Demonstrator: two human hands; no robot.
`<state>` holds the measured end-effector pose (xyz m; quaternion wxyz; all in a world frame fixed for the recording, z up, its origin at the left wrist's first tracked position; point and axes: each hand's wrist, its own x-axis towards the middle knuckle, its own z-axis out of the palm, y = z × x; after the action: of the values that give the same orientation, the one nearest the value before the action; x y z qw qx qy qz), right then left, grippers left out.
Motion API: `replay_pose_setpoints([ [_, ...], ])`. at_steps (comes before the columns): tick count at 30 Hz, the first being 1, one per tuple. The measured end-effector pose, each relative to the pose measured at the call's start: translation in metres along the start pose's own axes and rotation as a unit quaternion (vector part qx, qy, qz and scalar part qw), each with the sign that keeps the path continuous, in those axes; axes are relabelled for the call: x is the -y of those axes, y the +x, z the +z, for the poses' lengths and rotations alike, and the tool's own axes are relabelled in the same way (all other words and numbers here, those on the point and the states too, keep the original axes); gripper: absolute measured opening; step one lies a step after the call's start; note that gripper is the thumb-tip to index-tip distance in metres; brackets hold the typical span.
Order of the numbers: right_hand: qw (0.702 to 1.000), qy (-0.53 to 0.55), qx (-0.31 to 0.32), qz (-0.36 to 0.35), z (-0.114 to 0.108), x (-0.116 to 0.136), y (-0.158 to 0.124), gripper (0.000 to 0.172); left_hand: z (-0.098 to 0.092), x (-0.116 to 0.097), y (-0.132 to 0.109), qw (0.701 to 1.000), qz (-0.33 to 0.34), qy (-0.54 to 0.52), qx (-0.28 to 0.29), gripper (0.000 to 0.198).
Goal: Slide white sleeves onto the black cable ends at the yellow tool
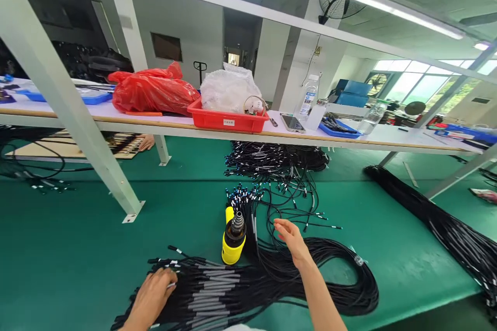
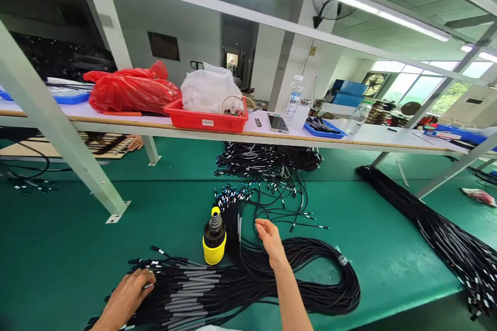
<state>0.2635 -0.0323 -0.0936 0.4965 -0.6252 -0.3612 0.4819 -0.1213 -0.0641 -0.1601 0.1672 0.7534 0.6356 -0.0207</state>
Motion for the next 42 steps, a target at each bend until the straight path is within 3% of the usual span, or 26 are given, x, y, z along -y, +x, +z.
replay_pose_setpoints([
  [5,0.998,-0.022,0.023,-0.049,-0.002,0.01,-0.007,0.053,-0.036,0.006,-0.006,0.999,0.026,0.027,-0.007,0.026],
  [8,0.994,-0.041,0.05,-0.093,0.007,0.024,-0.02,0.045,-0.067,-0.003,-0.014,0.997,0.069,0.021,-0.009,0.026],
  [12,0.975,-0.085,0.133,-0.154,0.029,0.051,-0.058,0.023,-0.11,-0.045,-0.023,0.989,0.138,0.029,-0.037,0.027],
  [15,0.928,-0.169,0.249,-0.218,0.046,0.069,-0.091,0.022,-0.13,-0.088,-0.026,0.976,0.2,0.045,-0.077,0.025],
  [18,0.899,-0.223,0.298,-0.23,0.058,0.078,-0.11,0.031,-0.137,-0.124,-0.027,0.942,0.291,0.025,-0.163,0.026],
  [21,0.897,-0.245,0.292,-0.223,0.061,0.08,-0.111,0.017,-0.141,-0.144,-0.028,0.917,0.335,-0.004,-0.219,0.028],
  [26,0.911,-0.251,0.228,-0.234,0.053,0.083,-0.096,0.013,-0.157,-0.154,-0.028,0.952,0.273,-0.039,-0.135,0.029],
  [33,0.912,-0.254,0.189,-0.261,0.04,0.119,-0.091,0.015,-0.173,-0.151,-0.022,0.956,0.253,-0.126,-0.077,0.031],
  [37,0.912,-0.217,0.211,-0.276,0.041,0.132,-0.085,0.014,-0.178,-0.151,-0.019,0.95,0.24,-0.183,-0.08,0.031],
  [42,0.9,-0.206,0.281,-0.263,0.043,0.123,-0.066,0.024,-0.178,-0.148,-0.015,0.952,0.221,-0.2,-0.075,0.031],
])
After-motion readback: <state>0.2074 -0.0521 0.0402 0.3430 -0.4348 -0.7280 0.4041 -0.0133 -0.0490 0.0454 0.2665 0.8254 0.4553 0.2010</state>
